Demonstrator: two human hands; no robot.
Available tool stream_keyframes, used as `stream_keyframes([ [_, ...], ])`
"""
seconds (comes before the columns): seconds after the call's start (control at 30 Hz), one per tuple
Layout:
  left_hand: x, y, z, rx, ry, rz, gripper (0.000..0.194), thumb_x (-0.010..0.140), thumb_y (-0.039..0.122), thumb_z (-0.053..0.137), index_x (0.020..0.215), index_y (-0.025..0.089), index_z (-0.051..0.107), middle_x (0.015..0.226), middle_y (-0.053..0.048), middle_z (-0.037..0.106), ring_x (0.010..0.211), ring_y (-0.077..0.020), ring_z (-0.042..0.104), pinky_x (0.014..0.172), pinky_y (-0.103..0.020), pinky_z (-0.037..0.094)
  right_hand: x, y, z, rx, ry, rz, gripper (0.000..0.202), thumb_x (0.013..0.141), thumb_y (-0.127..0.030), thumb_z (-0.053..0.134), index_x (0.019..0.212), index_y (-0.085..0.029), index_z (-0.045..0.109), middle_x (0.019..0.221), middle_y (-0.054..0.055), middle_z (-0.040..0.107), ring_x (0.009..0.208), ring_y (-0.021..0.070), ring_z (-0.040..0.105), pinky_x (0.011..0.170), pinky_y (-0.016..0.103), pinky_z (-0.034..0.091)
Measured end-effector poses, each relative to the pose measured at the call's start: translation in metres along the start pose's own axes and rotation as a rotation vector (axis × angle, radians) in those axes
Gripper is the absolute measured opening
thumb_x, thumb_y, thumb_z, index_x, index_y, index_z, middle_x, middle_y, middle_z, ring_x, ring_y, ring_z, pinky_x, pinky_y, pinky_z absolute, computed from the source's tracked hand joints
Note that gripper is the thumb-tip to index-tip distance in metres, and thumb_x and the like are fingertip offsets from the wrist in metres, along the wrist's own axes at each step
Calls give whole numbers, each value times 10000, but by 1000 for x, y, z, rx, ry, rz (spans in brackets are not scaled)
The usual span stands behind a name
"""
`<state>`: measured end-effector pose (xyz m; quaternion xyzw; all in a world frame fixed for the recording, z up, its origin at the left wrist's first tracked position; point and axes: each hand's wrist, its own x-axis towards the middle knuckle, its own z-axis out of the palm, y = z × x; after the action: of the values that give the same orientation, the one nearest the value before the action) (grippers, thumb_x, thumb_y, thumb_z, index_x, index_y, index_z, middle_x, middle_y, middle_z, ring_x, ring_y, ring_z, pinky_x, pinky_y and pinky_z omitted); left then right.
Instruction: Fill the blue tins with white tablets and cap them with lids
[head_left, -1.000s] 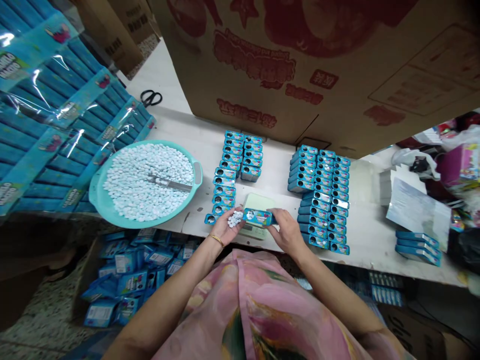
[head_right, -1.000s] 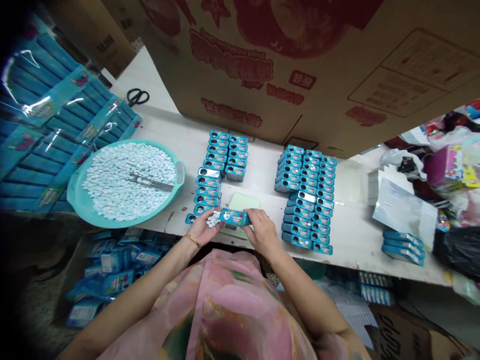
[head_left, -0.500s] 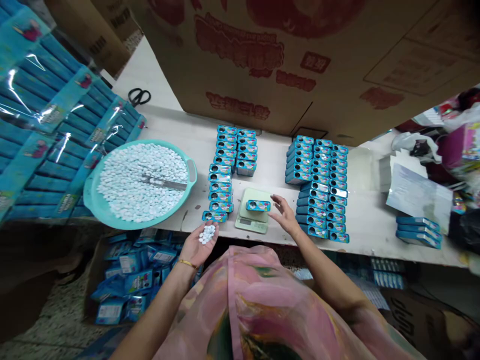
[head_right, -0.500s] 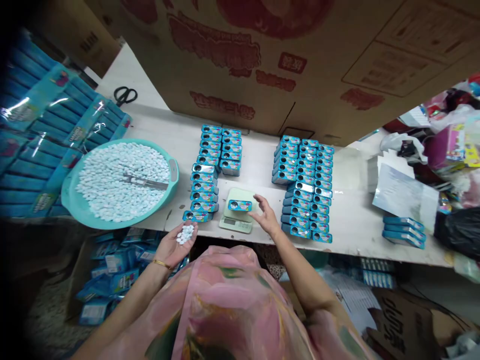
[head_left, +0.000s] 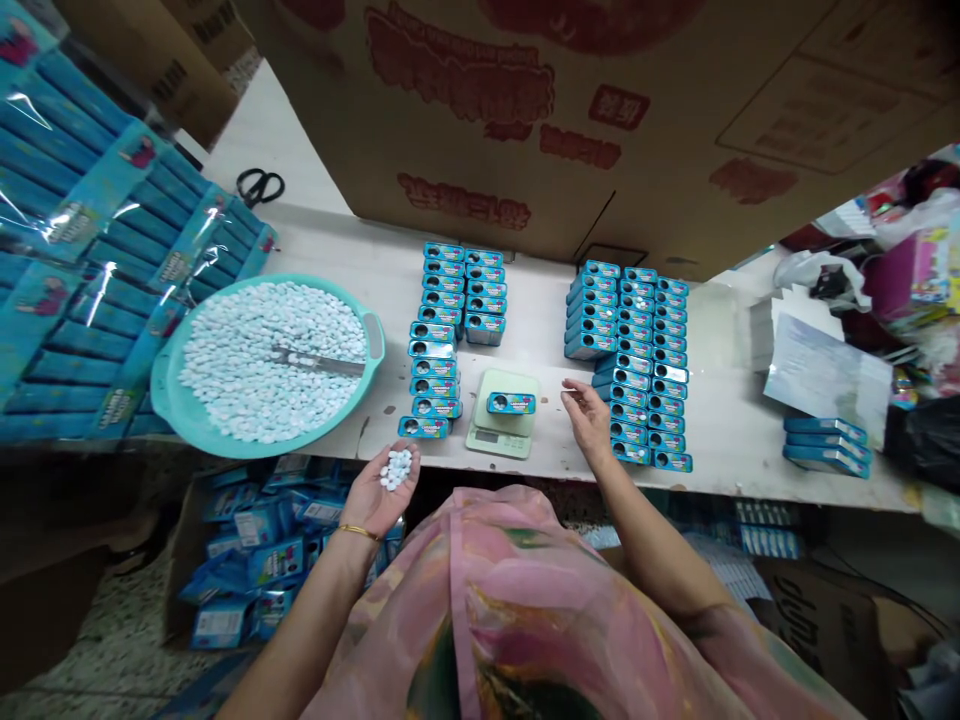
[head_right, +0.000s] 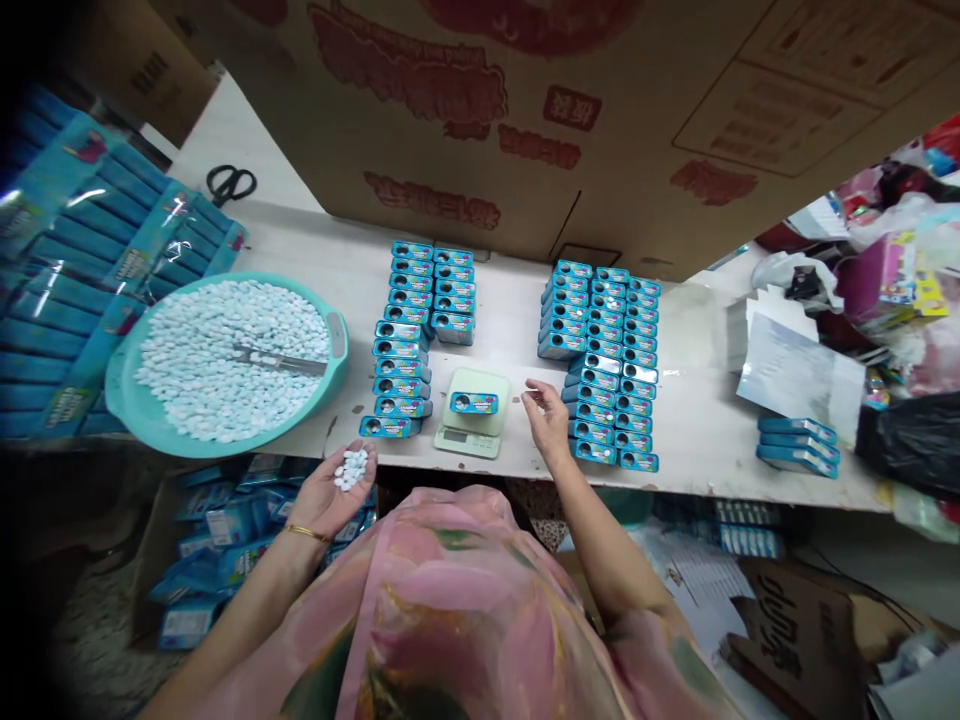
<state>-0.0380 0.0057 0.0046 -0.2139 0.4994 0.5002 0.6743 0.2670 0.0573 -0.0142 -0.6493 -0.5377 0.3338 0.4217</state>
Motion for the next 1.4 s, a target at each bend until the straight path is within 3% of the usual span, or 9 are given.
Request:
stream_keyframes([
  [0.27, -1, 0, -3, 31, 12, -5, 217, 810, 154, 384, 778, 84, 587, 708, -97, 630, 692, -149, 618, 573, -239, 537, 1, -8, 6, -59, -131, -75, 371, 721, -357, 562, 1046, -190, 502, 1023, 70, 502, 825, 142, 536, 740, 309, 463],
  [0.4, -1, -2, -1, 48, -3, -40, 223, 813, 152, 376, 773, 89, 586, 711, -97, 627, 685, -145, 616, 558, -230, 533, 0, -11, 18, -217, -317, -213, 541, 687, -344, 606, 1171, -212, 404, 1127, 81, 447, 948, 173, 482, 768, 324, 446],
  [0.53, 0, -5, -2, 58, 11, -52, 210, 808, 146, 383, 782, 95, 585, 713, -94, 626, 679, -142, 614, 544, -229, 532, 6, -17, 32, -487, -486, -349, 410, 744, -268, 545, 1138, -209, 451, 1056, 67, 507, 951, 195, 451, 801, 356, 412],
  [0.77, -2, -1, -14, 48, 17, -2, 201, 805, 154, 399, 763, 92, 585, 720, -100, 632, 692, -147, 616, 555, -221, 528, 49, -39, 53, -577, -401, -419, 371, 784, -282, 489, 1142, -195, 450, 1037, 73, 508, 927, 208, 438, 787, 339, 400],
  [1.03, -6, -4, -21, 21, 46, -2, 209, 810, 151, 389, 770, 91, 585, 726, -99, 634, 671, -138, 618, 561, -223, 531, 86, -37, 108, -653, -350, -343, 385, 775, -220, 490, 1157, -182, 457, 1110, 97, 467, 966, 238, 416, 763, 376, 421],
  [1.13, -6, -9, -20, 31, 49, -25, 194, 804, 142, 399, 768, 93, 583, 722, -97, 634, 657, -137, 616, 545, -223, 529, 81, -30, 103, -674, -326, -331, 387, 768, -205, 502, 1152, -185, 464, 1144, 95, 450, 991, 241, 415, 756, 372, 432],
  [1.23, -6, -12, -17, 45, 43, -53, 189, 802, 135, 397, 773, 95, 579, 722, -95, 632, 659, -140, 616, 540, -230, 529, 59, -23, 86, -703, -301, -388, 311, 803, -223, 453, 1107, -177, 500, 1123, 97, 477, 995, 229, 424, 768, 363, 428],
  [1.3, -4, -14, -15, 64, 42, -65, 186, 801, 134, 398, 777, 92, 578, 719, -97, 632, 658, -143, 616, 539, -232, 528, 37, -17, 82, -733, -415, -472, 258, 831, -232, 404, 1033, -158, 546, 1065, 103, 522, 971, 208, 450, 796, 354, 416],
  [1.4, -1, -18, -10, 101, 42, -79, 178, 798, 131, 404, 797, 86, 576, 705, -97, 631, 649, -142, 616, 539, -228, 525, 7, -8, 97, -798, -700, -644, 275, 819, -284, 438, 1042, -163, 544, 1146, 91, 499, 1076, 215, 406, 891, 381, 353],
])
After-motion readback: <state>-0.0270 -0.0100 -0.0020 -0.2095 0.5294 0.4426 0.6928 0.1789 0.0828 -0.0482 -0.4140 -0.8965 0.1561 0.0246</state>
